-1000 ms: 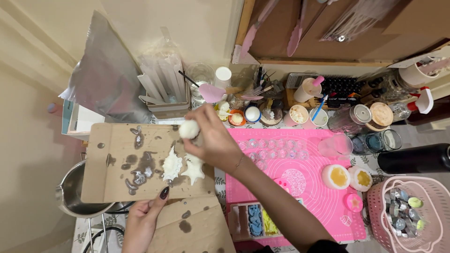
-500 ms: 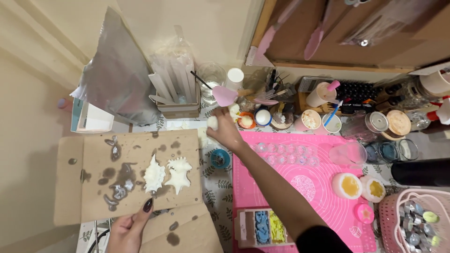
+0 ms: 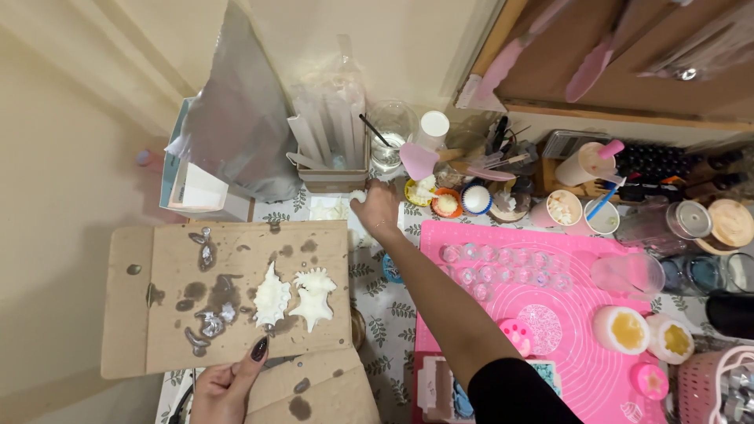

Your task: The person places small round metal tins into clear plastic molds on a pink mat, then moves to a wooden board to remove white star-shaped wax pieces from a cardboard tray and place them on the table. The person continues to arrange the tins and wax pieces on the work surface.

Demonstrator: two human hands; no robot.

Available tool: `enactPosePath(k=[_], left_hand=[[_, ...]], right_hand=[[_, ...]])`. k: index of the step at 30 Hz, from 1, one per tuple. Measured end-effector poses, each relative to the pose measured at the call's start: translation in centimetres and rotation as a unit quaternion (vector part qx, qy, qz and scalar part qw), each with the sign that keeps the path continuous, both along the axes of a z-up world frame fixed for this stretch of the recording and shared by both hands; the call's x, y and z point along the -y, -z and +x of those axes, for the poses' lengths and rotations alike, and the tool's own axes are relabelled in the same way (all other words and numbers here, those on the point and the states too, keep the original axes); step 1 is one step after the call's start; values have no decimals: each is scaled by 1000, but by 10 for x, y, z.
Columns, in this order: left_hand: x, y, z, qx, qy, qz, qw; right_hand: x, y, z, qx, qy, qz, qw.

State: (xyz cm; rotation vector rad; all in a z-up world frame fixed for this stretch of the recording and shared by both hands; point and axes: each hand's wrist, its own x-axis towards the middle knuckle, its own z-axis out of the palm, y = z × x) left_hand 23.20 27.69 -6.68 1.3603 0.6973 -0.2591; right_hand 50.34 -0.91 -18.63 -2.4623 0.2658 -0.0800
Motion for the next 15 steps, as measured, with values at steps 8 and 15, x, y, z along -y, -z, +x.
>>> enactPosePath(k=[8,15], left_hand=[[0,6,-4,52,-5,-12,999],[2,-10,-5,0,-20,-7,1000]], right_hand=[[21,14,1,-6,-36,-33,999],[29,1,-9,-61,-86,-73,992]])
